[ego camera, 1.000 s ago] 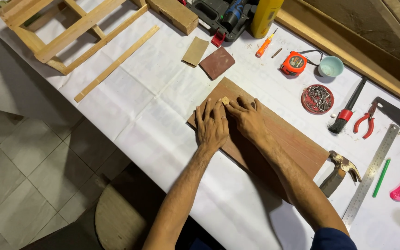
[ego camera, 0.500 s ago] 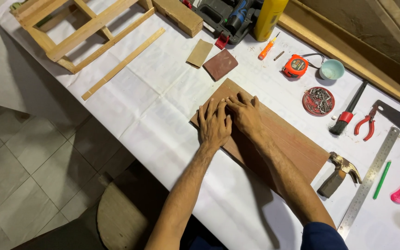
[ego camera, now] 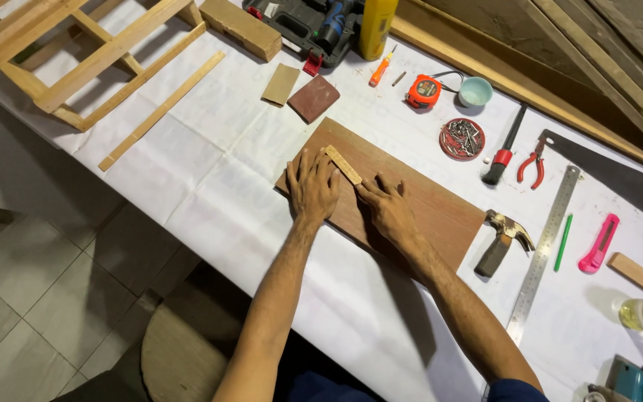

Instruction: The recorder measures, marks, and sands wooden strips on a workbench to prepare them for assembly.

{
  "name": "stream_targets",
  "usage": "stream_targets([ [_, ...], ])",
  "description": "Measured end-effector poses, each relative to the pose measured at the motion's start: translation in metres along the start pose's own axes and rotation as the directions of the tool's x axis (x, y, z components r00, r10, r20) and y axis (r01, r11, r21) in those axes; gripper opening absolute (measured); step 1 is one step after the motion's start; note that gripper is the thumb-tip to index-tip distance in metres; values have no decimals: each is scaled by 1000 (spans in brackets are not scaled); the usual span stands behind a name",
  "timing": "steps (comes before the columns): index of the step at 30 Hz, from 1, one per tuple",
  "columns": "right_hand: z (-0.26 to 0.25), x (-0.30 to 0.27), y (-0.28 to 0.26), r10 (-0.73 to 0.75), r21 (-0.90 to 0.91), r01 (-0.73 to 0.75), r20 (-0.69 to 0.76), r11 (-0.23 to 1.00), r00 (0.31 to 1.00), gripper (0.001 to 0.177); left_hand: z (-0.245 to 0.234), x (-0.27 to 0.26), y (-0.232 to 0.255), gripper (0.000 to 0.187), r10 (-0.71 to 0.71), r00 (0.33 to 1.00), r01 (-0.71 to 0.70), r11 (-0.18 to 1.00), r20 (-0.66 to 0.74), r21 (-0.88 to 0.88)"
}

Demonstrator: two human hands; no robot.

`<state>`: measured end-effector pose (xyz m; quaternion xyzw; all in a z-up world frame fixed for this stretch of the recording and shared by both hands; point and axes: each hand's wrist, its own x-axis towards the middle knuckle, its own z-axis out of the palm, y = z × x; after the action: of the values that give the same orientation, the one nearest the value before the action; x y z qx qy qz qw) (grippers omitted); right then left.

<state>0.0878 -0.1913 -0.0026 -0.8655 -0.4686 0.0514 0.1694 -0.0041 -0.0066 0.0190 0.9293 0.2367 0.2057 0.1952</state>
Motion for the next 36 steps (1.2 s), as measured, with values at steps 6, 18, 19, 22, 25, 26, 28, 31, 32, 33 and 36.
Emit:
stream_targets([
  [6, -11, -44, 4, 12, -16, -12, -2, 1000, 1000, 46, 9, 2, -4, 38, -7, 1000, 7, 1000, -11, -23],
  [18, -61, -113, 16, 65, 21, -67, 101, 998, 993, 44, 27, -11, 10, 40, 235, 972, -233, 970, -20, 71],
  [19, -63, -116, 24, 69, 22, -72, 99, 997, 993, 44, 28, -21, 21, 40, 239, 971, -237, 969, -18, 70],
  [22, -70, -129, 40, 108, 100, -114, 61, 988, 992, 46, 31, -52, 51, 37, 429, 900, -423, 902, 75, -87],
  [25, -82, -132, 45, 118, 83, -124, 73, 989, 990, 44, 30, -58, 67, 31, 617, 783, -593, 779, 83, -202],
  [26, -81, -135, 48, 101, 70, -104, 49, 992, 994, 44, 33, -57, 67, 23, 609, 785, -585, 788, 109, -190],
  [28, -78, -139, 54, 86, 55, -88, 24, 995, 996, 43, 37, -49, 61, 14, 603, 786, -579, 795, 134, -180],
  [31, -70, -140, 60, 68, 21, -69, 16, 997, 998, 46, 34, -35, 47, 12, 528, 844, -529, 848, 93, -13],
  [32, -69, -139, 60, 67, 14, -67, 21, 998, 998, 44, 33, -34, 44, 13, 483, 874, -484, 875, 57, -9],
  [33, -68, -138, 60, 65, 7, -65, 26, 998, 998, 43, 32, -31, 40, 14, 437, 899, -437, 900, 20, -7],
  [36, -42, -134, 67, 4, -43, -5, -19, 999, 1000, 39, 29, -33, 38, 14, 393, 920, -391, 917, 7, -75],
])
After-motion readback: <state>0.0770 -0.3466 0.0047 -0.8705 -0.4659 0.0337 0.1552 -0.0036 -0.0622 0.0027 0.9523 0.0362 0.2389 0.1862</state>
